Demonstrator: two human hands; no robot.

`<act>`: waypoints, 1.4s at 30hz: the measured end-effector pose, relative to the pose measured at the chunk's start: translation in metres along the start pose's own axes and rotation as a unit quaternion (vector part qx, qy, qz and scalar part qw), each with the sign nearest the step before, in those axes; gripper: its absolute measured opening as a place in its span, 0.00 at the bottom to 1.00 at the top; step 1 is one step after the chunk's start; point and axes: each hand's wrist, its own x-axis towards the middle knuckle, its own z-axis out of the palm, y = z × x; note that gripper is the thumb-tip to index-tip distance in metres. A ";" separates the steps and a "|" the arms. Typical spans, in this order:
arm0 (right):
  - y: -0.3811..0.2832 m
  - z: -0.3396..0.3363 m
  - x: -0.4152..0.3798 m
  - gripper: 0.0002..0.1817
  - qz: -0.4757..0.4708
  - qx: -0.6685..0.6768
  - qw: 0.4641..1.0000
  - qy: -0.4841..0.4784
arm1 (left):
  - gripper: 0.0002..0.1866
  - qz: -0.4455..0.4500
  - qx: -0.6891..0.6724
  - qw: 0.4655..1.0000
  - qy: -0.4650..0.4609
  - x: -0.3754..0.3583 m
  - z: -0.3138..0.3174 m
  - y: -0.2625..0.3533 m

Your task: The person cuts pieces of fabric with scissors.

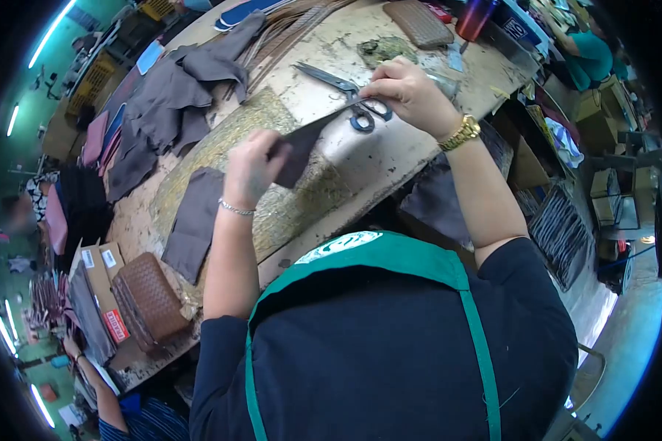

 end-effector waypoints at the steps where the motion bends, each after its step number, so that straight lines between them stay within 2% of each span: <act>1: 0.005 0.005 -0.007 0.10 -0.002 0.025 1.000 -0.009 | 0.09 0.000 -0.001 1.000 0.000 -0.002 0.001 0.005; 3: 0.021 0.026 -0.026 0.09 0.017 0.061 0.998 -0.024 | 0.05 0.079 0.127 0.985 0.088 -0.012 -0.001 0.019; 4: 0.030 0.035 -0.043 0.09 0.013 0.066 0.997 -0.026 | 0.06 0.063 0.173 0.982 0.044 -0.024 0.011 0.016; 6: 0.045 0.052 -0.068 0.08 0.221 0.141 0.964 -0.051 | 0.09 0.041 0.199 0.979 -0.015 -0.049 0.036 0.015; 7: 0.050 0.060 -0.070 0.08 0.217 0.144 0.964 -0.053 | 0.09 0.036 0.202 0.979 -0.014 -0.056 0.042 0.017; 9: 0.062 0.072 -0.076 0.08 0.327 0.054 0.942 -0.043 | 0.07 0.003 0.227 0.974 -0.020 -0.069 0.049 0.022; 12: 0.068 0.082 -0.061 0.08 0.333 0.003 0.942 -0.041 | 0.07 -0.045 0.227 0.972 -0.041 -0.080 0.039 0.024; 14: 0.067 0.086 -0.050 0.09 0.304 -0.014 0.952 -0.044 | 0.08 -0.072 0.219 0.972 -0.049 -0.088 0.030 0.025; 16: 0.060 0.087 -0.037 0.13 0.286 -0.072 0.945 -0.138 | 0.11 -0.114 0.215 0.969 -0.051 -0.096 0.025 0.027; 17: 0.052 0.085 -0.028 0.18 0.305 -0.078 0.927 -0.202 | 0.15 -0.130 0.206 0.965 -0.095 -0.098 0.021 0.030; 18: 0.047 0.086 -0.023 0.18 0.303 -0.077 0.928 -0.204 | 0.15 -0.133 0.206 0.965 -0.095 -0.096 0.020 0.035; 21: 0.046 0.084 -0.011 0.18 0.366 -0.056 0.878 -0.305 | 0.20 -0.097 0.154 0.979 -0.094 -0.082 0.024 0.057; 22: 0.050 0.082 -0.013 0.18 0.360 -0.057 0.879 -0.308 | 0.20 -0.102 0.154 0.979 -0.090 -0.076 0.029 0.062; 24: 0.059 0.077 -0.018 0.17 0.301 -0.043 0.897 -0.320 | 0.19 -0.042 0.104 0.991 -0.069 -0.058 0.043 0.066; 25: 0.058 0.072 -0.016 0.17 0.307 -0.051 0.889 -0.337 | 0.19 -0.048 0.103 0.991 -0.065 -0.048 0.053 0.067; 28: 0.049 0.052 -0.016 0.16 0.330 -0.087 0.869 -0.359 | 0.17 -0.008 0.095 0.994 -0.062 -0.022 0.084 0.059; 30: 0.052 0.043 -0.036 0.16 0.329 -0.124 0.849 -0.395 | 0.14 -0.030 0.113 0.986 -0.116 -0.012 0.101 0.051; 32: 0.033 0.018 -0.054 0.15 0.386 -0.070 0.817 -0.423 | 0.11 -0.018 0.128 0.984 -0.119 -0.012 0.109 0.043; 34: 0.027 0.006 -0.100 0.12 0.380 -0.017 0.864 -0.330 | 0.08 0.015 0.125 0.987 -0.099 -0.014 0.112 0.038; 35: 0.019 -0.001 -0.125 0.12 0.435 0.080 0.851 -0.285 | 0.08 0.023 0.117 0.987 -0.108 -0.014 0.114 0.038; 36: 0.006 -0.009 -0.146 0.12 0.485 0.174 0.825 -0.230 | 0.07 0.051 0.083 0.994 -0.056 -0.014 0.115 0.038; 37: -0.015 -0.015 -0.154 0.13 0.557 0.237 0.765 -0.220 | 0.07 0.081 0.048 0.996 -0.004 -0.012 0.117 0.038; 38: -0.038 -0.021 -0.160 0.14 0.621 0.299 0.695 -0.205 | 0.07 0.093 0.039 0.995 -0.013 -0.011 0.119 0.039; 40: -0.076 -0.024 -0.179 0.18 0.659 0.389 0.633 -0.116 | 0.09 0.121 0.044 0.992 0.002 -0.012 0.124 0.042; 42: -0.092 -0.014 -0.209 0.18 0.616 0.432 0.649 -0.117 | 0.10 0.135 0.033 0.990 -0.006 -0.013 0.127 0.042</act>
